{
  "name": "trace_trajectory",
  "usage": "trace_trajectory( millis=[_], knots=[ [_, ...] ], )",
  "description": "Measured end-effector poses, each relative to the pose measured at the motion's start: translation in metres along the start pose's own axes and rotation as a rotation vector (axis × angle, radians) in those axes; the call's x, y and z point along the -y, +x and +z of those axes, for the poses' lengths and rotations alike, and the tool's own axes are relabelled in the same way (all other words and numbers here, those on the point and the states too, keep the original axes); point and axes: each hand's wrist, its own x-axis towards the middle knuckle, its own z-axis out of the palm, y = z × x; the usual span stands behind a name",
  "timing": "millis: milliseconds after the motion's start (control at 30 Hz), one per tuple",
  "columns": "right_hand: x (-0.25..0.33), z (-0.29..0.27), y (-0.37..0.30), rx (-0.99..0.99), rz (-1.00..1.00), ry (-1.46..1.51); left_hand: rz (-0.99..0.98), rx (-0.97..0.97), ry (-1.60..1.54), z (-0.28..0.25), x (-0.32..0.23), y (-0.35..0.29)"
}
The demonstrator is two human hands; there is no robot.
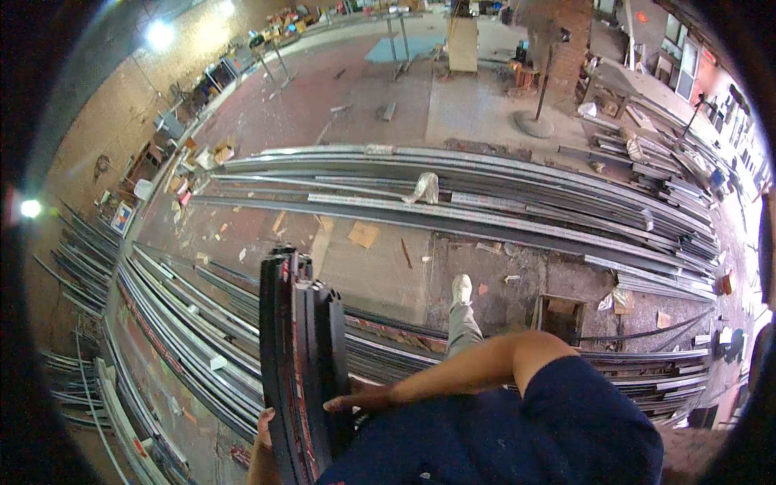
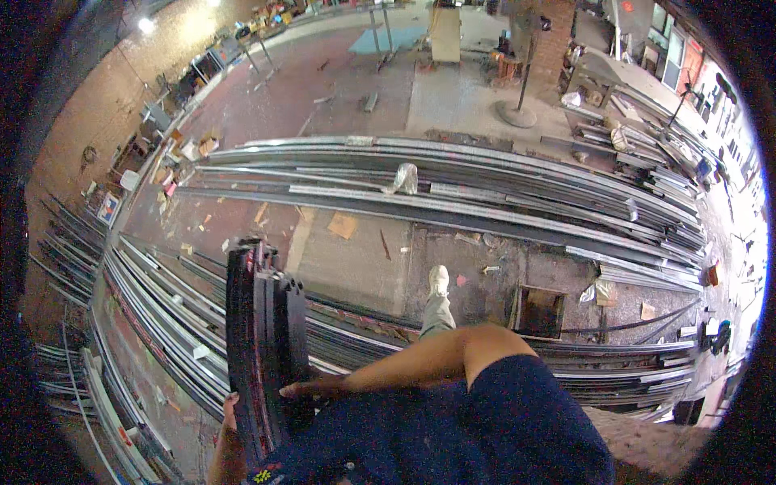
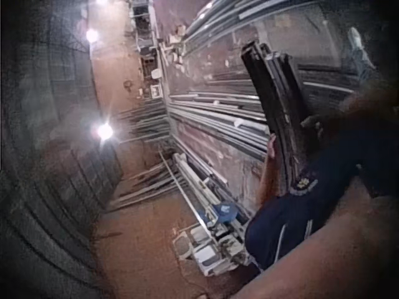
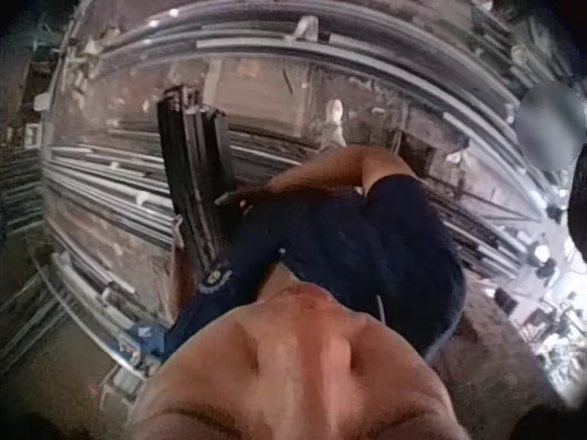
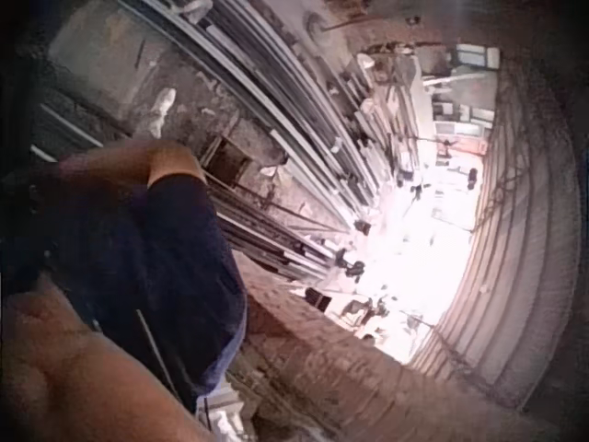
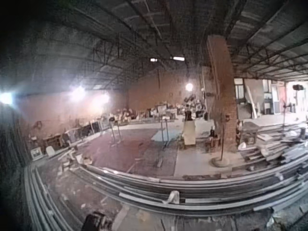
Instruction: The person walks through a workshop, picks up several long black metal profiles, and uses a cutting machine to cut each profile into shorter pieces. After each cut, the person places the cut piece on a nearby metal rack. The process is repeated for multiple profiles.
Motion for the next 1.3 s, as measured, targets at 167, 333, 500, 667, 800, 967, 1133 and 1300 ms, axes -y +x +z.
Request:
trace_trajectory(
  millis=[167, 333, 500, 667, 800, 967, 1133, 1300],
  knots=[
    [0.118, -0.12, -0.022, 0.001, 0.083, 0.02, 0.07, -0.131, -0.076, 0.067, -0.056, 0.1],
    [0.232, -0.223, -0.04, 0.116, 0.075, 0.08, 0.113, -0.197, -0.147, 0.128, -0.131, 0.187],
    [0.323, -0.3, -0.026, 0.036, 0.074, 0.125, 0.155, -0.197, -0.178, 0.167, -0.213, 0.256],
    [0.406, -0.392, 0.016, 0.096, -0.013, 0.111, 0.19, -0.211, -0.217, 0.174, -0.286, 0.332],
    [0.468, -0.468, 0.076, 0.023, -0.064, 0.05, 0.202, -0.182, -0.205, 0.156, -0.381, 0.415],
    [0.571, -0.559, 0.175, -0.055, -0.065, -0.165, 0.193, -0.137, -0.191, 0.127, -0.518, 0.511],
    [0.671, -0.595, 0.222, -0.064, 0.078, 0.032, 0.182, -0.067, -0.196, 0.106, -0.63, 0.562],
    [0.736, -0.648, 0.253, -0.076, 0.224, 0.034, 0.287, -0.155, -0.144, 0.073, -0.673, 0.612]
  ],
)
